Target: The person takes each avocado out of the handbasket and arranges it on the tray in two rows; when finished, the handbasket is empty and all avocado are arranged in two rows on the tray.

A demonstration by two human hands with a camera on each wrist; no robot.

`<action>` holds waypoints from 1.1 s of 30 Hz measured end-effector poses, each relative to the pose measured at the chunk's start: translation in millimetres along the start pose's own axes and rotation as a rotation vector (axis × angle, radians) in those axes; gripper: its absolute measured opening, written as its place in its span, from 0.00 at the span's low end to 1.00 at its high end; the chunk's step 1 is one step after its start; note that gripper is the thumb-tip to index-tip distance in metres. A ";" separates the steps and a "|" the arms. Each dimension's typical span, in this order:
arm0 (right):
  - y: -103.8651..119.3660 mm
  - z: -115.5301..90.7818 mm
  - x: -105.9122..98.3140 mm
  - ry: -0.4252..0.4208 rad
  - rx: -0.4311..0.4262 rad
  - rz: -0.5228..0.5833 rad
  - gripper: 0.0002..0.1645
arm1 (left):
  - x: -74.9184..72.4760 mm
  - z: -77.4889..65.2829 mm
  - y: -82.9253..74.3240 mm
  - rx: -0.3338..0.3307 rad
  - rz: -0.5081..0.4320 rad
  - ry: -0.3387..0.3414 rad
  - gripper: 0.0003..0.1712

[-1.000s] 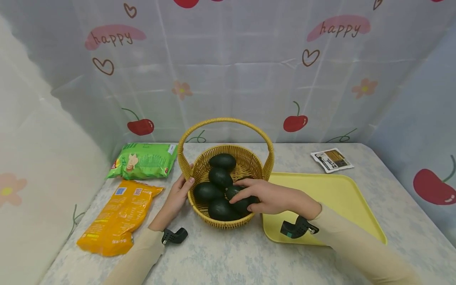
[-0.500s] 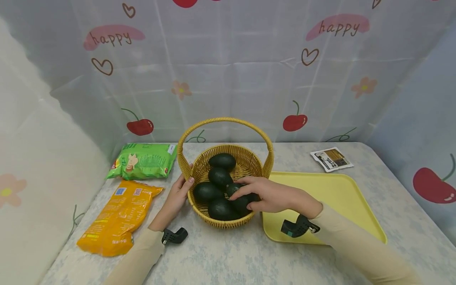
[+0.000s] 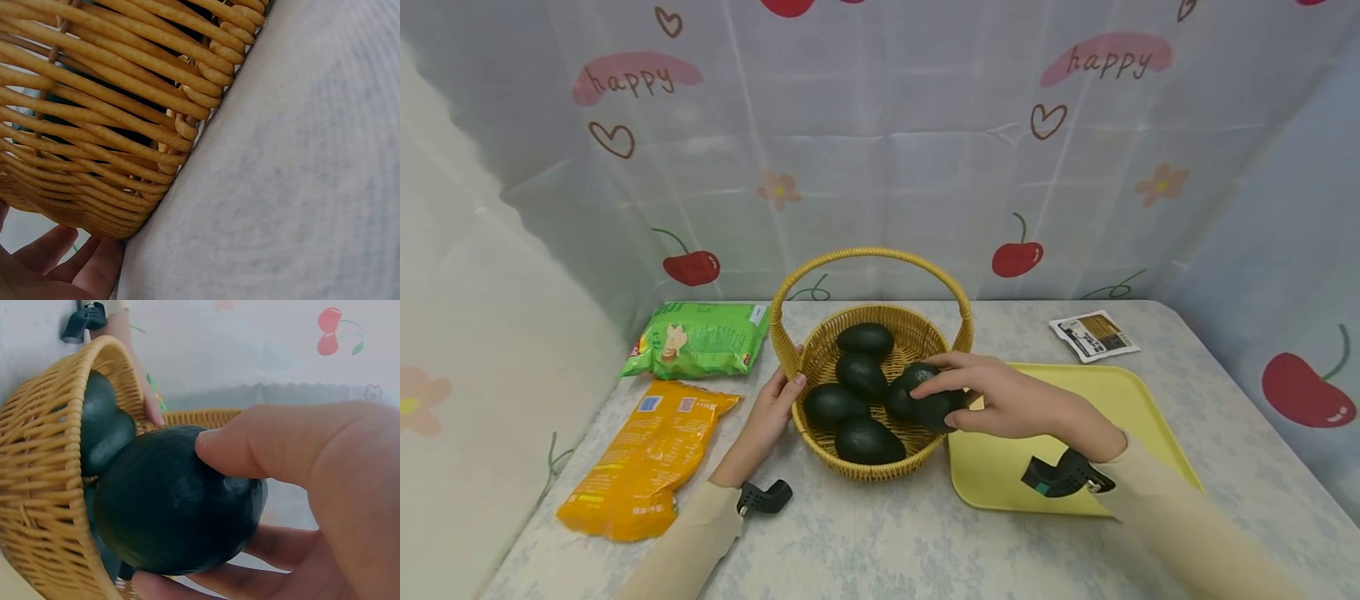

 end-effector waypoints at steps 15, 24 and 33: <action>-17.3 -39.6 -13.2 -0.059 0.099 0.038 0.27 | -1.6 1.0 1.4 -0.015 0.019 -0.010 0.33; -49.3 -60.8 -16.7 -0.163 0.146 0.140 0.24 | 1.3 0.0 -0.9 -0.010 -0.014 -0.003 0.34; -95.8 -40.4 -9.5 -0.185 0.245 0.244 0.27 | 0.1 0.5 0.6 -0.011 -0.010 -0.004 0.33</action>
Point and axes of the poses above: each hand's wrist, its own z-axis towards the middle knuckle, its own x-axis out of the palm, y = z × x, the point moved 7 cm from there along z, towards the middle knuckle, and after that the axes turned 1 degree about x, right-handed, at the moved point
